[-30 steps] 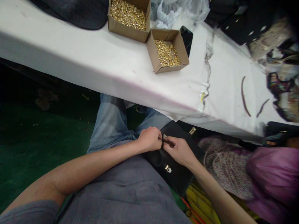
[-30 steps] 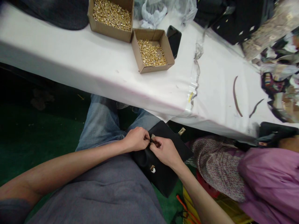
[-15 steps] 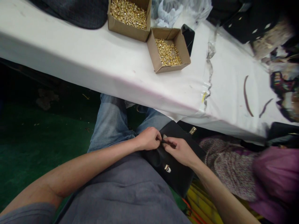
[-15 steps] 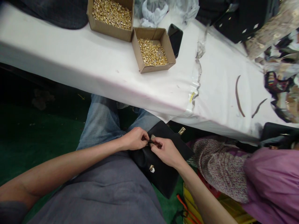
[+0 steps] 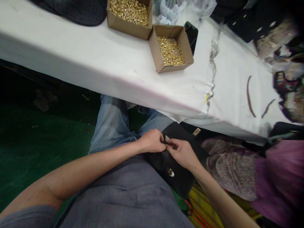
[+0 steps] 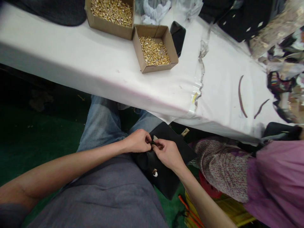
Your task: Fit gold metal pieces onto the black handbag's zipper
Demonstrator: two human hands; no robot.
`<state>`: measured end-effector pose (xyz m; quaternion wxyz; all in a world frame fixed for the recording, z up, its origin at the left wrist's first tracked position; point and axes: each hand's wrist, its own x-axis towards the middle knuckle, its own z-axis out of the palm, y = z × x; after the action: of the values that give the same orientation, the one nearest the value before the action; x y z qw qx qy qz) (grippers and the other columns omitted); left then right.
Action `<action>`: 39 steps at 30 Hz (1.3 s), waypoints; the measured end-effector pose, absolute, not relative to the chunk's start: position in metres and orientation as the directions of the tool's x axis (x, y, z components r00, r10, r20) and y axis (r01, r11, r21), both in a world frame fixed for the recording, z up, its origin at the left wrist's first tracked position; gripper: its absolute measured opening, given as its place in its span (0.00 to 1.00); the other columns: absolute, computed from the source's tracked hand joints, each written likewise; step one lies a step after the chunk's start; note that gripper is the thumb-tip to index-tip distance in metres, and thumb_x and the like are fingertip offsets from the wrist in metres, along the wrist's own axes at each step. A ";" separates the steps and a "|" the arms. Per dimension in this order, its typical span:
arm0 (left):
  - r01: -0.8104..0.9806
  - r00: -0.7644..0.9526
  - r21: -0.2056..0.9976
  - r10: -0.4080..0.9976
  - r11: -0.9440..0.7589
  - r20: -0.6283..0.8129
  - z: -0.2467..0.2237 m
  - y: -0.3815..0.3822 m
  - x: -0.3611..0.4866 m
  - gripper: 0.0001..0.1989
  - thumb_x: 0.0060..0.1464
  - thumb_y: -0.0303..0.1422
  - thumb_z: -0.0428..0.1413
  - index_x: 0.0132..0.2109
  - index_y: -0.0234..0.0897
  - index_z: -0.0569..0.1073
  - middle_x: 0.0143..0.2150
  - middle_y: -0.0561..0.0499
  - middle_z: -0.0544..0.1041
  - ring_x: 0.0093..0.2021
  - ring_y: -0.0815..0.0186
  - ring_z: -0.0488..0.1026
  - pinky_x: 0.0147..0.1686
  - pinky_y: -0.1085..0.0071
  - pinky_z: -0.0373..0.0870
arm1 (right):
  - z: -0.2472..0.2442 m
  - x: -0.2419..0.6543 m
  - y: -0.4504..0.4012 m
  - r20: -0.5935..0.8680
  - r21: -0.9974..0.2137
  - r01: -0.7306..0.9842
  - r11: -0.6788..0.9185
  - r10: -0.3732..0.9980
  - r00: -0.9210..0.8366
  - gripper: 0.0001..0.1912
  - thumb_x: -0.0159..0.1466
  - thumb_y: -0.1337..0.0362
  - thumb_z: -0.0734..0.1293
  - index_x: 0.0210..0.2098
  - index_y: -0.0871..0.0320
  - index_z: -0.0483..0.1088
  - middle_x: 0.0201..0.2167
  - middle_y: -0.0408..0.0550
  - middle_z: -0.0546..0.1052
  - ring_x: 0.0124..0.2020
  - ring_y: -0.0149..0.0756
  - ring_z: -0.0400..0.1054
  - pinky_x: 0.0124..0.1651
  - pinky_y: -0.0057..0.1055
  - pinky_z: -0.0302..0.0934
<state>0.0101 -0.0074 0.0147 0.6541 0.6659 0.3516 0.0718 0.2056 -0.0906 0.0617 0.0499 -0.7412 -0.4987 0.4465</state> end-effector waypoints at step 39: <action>0.291 0.579 0.936 0.743 0.196 -0.335 0.008 -0.045 0.010 0.08 0.58 0.25 0.61 0.44 0.38 0.83 0.40 0.48 0.86 0.40 0.59 0.81 0.39 0.67 0.72 | 0.071 0.229 -0.089 -0.582 -0.678 0.657 -0.329 0.787 -0.205 0.13 0.75 0.51 0.71 0.47 0.50 0.86 0.46 0.48 0.87 0.51 0.50 0.80 0.56 0.41 0.72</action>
<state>0.0100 -0.0448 0.0084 0.6465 0.6096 0.4241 0.1748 0.2285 -0.0890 0.0710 0.0622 -0.6272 -0.5757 0.5209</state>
